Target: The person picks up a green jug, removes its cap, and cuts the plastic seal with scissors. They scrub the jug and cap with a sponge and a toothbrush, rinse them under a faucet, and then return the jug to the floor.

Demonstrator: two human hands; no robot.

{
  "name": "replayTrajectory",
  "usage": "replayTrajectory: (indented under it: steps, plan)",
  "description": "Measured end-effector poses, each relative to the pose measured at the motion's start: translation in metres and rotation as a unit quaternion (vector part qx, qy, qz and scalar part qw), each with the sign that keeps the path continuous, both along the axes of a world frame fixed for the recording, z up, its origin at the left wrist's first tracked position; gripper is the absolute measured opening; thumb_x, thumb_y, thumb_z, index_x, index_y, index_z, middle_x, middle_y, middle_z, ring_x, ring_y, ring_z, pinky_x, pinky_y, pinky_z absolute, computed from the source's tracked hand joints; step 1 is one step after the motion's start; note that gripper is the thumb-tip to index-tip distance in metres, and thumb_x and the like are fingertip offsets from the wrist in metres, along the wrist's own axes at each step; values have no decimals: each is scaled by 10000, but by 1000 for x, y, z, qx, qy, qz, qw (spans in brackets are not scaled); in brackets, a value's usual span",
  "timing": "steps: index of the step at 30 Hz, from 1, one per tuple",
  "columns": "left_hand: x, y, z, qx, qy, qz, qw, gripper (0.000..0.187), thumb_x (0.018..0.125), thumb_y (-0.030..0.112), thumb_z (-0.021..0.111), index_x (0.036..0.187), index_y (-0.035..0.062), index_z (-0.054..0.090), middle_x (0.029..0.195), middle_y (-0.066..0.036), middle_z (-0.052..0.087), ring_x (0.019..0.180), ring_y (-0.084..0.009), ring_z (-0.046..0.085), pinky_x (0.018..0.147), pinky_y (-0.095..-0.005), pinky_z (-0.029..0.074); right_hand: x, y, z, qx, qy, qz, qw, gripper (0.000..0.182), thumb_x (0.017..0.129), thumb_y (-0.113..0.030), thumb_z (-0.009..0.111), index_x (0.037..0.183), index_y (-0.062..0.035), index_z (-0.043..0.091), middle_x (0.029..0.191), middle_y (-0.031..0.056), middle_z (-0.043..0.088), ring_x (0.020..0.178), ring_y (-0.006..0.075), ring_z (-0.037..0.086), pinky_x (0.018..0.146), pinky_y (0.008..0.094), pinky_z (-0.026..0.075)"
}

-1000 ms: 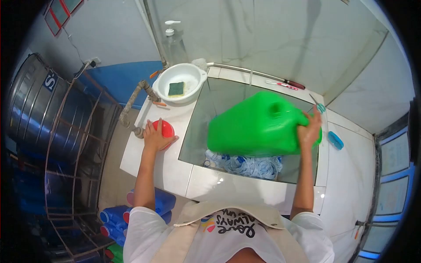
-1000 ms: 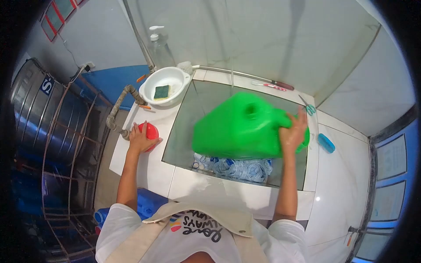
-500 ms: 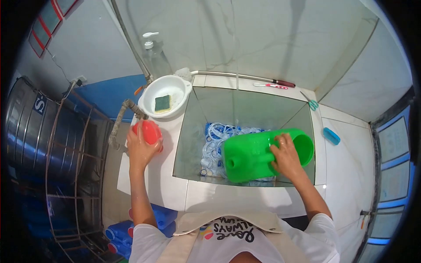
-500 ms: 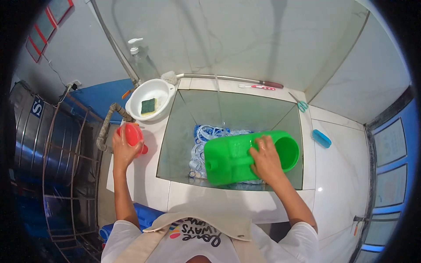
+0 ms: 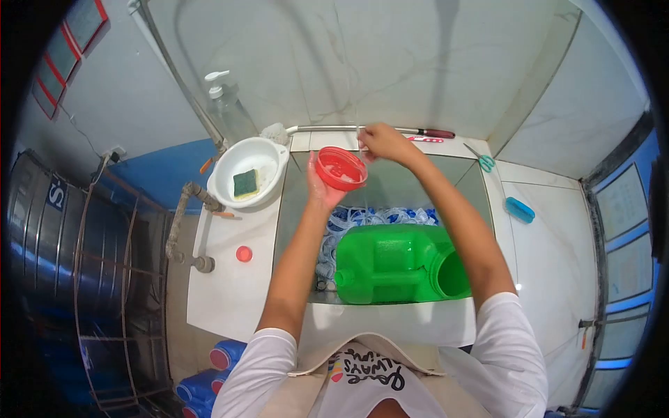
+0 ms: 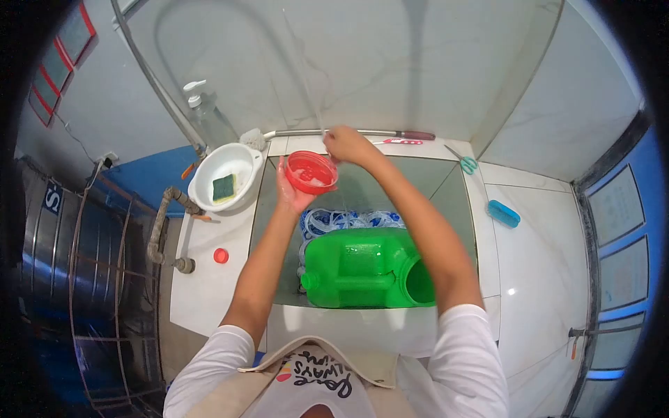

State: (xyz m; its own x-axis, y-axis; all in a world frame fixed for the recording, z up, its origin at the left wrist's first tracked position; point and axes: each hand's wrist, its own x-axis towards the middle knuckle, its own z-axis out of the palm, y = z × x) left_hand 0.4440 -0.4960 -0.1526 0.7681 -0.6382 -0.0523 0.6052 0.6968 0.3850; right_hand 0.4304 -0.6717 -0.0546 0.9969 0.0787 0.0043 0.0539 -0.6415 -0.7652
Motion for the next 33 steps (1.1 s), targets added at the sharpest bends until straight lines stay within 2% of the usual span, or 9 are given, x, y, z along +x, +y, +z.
replayTrajectory:
  steps: [2, 9, 12, 21, 24, 26, 27, 29, 33]
  plan:
    - [3, -20, -3, -31, 20, -18, 999, 568, 849, 517, 443, 1174, 54, 498, 1163, -137, 554, 1079, -281, 527, 931, -491, 409, 34, 9, -11, 165, 71, -40, 983, 227, 853, -121, 476, 822, 68, 599, 681, 113, 603, 591, 188, 605, 505, 299, 494]
    - [43, -40, -46, 66, -70, 21, 995, 433, 894, 369, 459, 1194, 58, 487, 1153, -108, 558, 1073, -237, 533, 921, -409, 440, 45, 17, -11, 187, 155, -59, 968, 209, 823, -62, 454, 817, 77, 611, 706, 135, 602, 598, 201, 604, 503, 295, 494]
    - [29, -45, -31, 111, -107, 142, 978, 353, 919, 271, 439, 1190, 50, 483, 1146, -101, 561, 1061, -215, 542, 909, -374, 457, 48, 16, -16, 184, 118, -86, 972, 198, 802, -55, 466, 792, 62, 626, 682, 130, 604, 584, 201, 602, 498, 307, 487]
    - [33, -43, -51, 205, -10, 288, 936, 324, 925, 163, 375, 1206, 27, 461, 1122, -105, 574, 1016, -266, 572, 880, -422, 474, 41, 21, -2, -127, 4, -103, 986, 227, 689, -133, 598, 760, 80, 632, 690, 229, 626, 631, 292, 645, 589, 371, 504]
    - [37, -34, -53, 261, 76, 185, 944, 334, 916, 123, 321, 1201, 4, 450, 1120, -150, 564, 971, -309, 588, 842, -494, 486, 39, 20, 3, -47, 80, -115, 989, 250, 661, -144, 629, 759, 86, 632, 714, 243, 631, 625, 302, 649, 612, 378, 509]
    - [45, -29, -73, 51, 264, 100, 958, 330, 915, 129, 323, 1185, -13, 447, 1094, -201, 558, 932, -342, 597, 782, -511, 515, 46, 19, -3, -105, 44, -123, 986, 201, 677, -101, 616, 752, 85, 631, 690, 227, 632, 592, 293, 646, 582, 367, 516]
    - [45, -29, -78, 51, 264, 100, 958, 330, 915, 129, 323, 1185, -13, 447, 1094, -201, 558, 932, -342, 597, 782, -511, 515, 43, 20, -2, -104, 45, -123, 986, 201, 677, -101, 616, 752, 85, 631, 690, 227, 632, 592, 293, 646, 582, 367, 516]
    - [47, -31, -88, 79, 286, 25, 955, 325, 916, 130, 325, 1174, -28, 444, 1054, -229, 560, 943, -355, 592, 743, -482, 541, 38, 20, 1, 95, 135, -99, 981, 162, 693, -32, 551, 761, 88, 637, 695, 260, 627, 629, 309, 664, 548, 395, 526]
    - [44, -43, -57, 229, 141, -43, 962, 315, 920, 151, 339, 1151, -16, 474, 1000, -192, 590, 918, -333, 608, 698, -431, 560, 38, 18, -2, 98, 118, -96, 984, 146, 704, -12, 553, 760, 88, 643, 662, 241, 626, 581, 296, 652, 515, 391, 517]
